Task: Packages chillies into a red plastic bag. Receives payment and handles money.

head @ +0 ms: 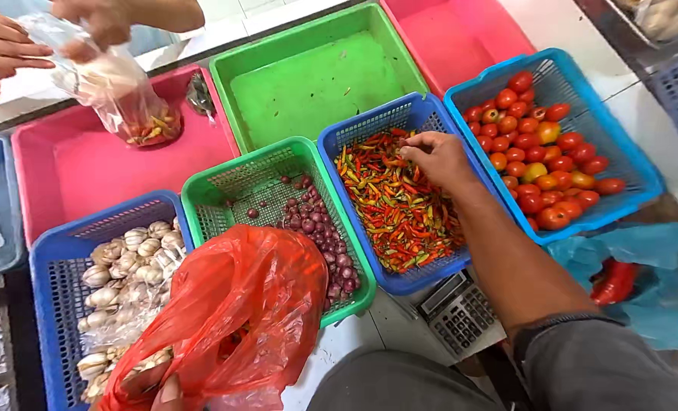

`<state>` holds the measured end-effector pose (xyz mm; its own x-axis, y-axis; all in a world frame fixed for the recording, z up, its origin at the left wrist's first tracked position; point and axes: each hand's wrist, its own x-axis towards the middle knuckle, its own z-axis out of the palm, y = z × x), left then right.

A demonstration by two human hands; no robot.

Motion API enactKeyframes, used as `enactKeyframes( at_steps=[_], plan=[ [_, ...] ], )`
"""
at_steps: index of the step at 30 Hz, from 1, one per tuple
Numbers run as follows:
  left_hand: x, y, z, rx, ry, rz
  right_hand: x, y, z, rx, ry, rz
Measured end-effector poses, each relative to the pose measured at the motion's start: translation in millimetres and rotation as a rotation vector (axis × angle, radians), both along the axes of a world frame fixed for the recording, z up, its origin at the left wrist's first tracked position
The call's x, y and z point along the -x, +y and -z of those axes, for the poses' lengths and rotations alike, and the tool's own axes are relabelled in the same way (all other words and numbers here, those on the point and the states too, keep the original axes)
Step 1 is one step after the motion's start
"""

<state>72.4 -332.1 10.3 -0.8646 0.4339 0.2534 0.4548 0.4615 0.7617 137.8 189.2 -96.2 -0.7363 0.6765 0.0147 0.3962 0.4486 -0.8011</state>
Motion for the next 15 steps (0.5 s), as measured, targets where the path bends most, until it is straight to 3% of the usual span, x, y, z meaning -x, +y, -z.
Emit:
enactKeyframes(
  at_steps=[4, 8, 12, 14, 15],
  plan=[
    [9.0, -7.5, 3.7, -0.135, -0.13, 0.093, -70.7, -22.6, -33.8, 0.096, -0.005, 0.033],
    [19.8, -10.0, 11.8, -0.301, -0.278, 0.181, -173.0, -64.6, -42.6, 0.314, -0.187, -0.188],
    [27.3, -10.5, 14.3, -0.343, -0.344, 0.256, -265.4, -110.5, -35.3, 0.286, -0.775, -0.45],
    [29.3, -12.5, 13.5, -0.333, -0.363, 0.266, -280.6, -131.6, -41.8, 0.228, -1.16, -0.451],
    [29.8, -13.3, 13.4, -0.33, -0.371, 0.272, -281.6, -136.1, -45.7, 0.195, -1.223, -0.412]
  ],
)
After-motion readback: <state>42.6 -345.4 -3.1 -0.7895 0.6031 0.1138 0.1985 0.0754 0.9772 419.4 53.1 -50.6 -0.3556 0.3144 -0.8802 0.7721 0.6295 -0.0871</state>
